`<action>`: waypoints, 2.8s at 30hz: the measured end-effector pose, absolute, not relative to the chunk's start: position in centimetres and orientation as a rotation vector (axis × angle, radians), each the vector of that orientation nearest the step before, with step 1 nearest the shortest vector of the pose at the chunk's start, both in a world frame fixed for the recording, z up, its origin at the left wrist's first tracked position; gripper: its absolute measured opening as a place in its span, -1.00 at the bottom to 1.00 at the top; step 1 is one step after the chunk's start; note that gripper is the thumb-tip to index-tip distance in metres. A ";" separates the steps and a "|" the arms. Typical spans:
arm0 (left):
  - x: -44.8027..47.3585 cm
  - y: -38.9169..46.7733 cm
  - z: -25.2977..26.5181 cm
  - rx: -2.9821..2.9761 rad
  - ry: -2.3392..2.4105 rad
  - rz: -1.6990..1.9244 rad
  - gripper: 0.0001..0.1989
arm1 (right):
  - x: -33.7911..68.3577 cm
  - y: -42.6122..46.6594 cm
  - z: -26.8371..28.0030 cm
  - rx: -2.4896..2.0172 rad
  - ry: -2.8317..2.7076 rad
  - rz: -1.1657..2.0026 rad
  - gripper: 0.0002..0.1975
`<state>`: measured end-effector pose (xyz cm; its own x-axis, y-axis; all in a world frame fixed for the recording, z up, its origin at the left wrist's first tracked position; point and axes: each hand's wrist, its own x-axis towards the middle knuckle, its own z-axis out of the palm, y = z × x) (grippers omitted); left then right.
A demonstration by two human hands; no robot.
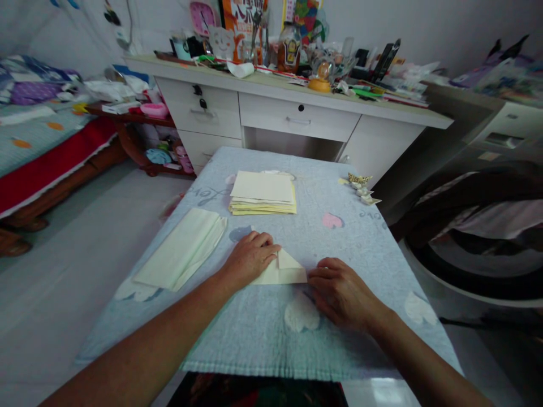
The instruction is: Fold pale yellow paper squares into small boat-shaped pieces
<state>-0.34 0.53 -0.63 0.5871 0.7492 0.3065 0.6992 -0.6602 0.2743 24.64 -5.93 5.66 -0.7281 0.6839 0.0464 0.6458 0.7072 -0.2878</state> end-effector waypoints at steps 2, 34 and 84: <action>-0.3 0.5 -0.7 2.680 1.236 0.618 -0.78 | 24.0 -5.1 6.1 -1.144 -2.762 0.408 -0.88; -0.8 -0.3 0.0 2.641 1.245 0.648 -0.84 | 20.0 -1.1 0.7 -1.120 -2.496 0.323 -0.78; -0.8 -1.3 1.7 2.562 1.205 0.463 -0.84 | 19.0 -1.4 1.7 -1.299 -2.606 0.289 -0.55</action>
<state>-0.84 -1.30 1.72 0.6025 0.7798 0.1702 0.6929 -0.6169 0.3733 19.01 -1.37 1.71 -0.5876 0.8025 0.1036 0.7603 0.5913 -0.2689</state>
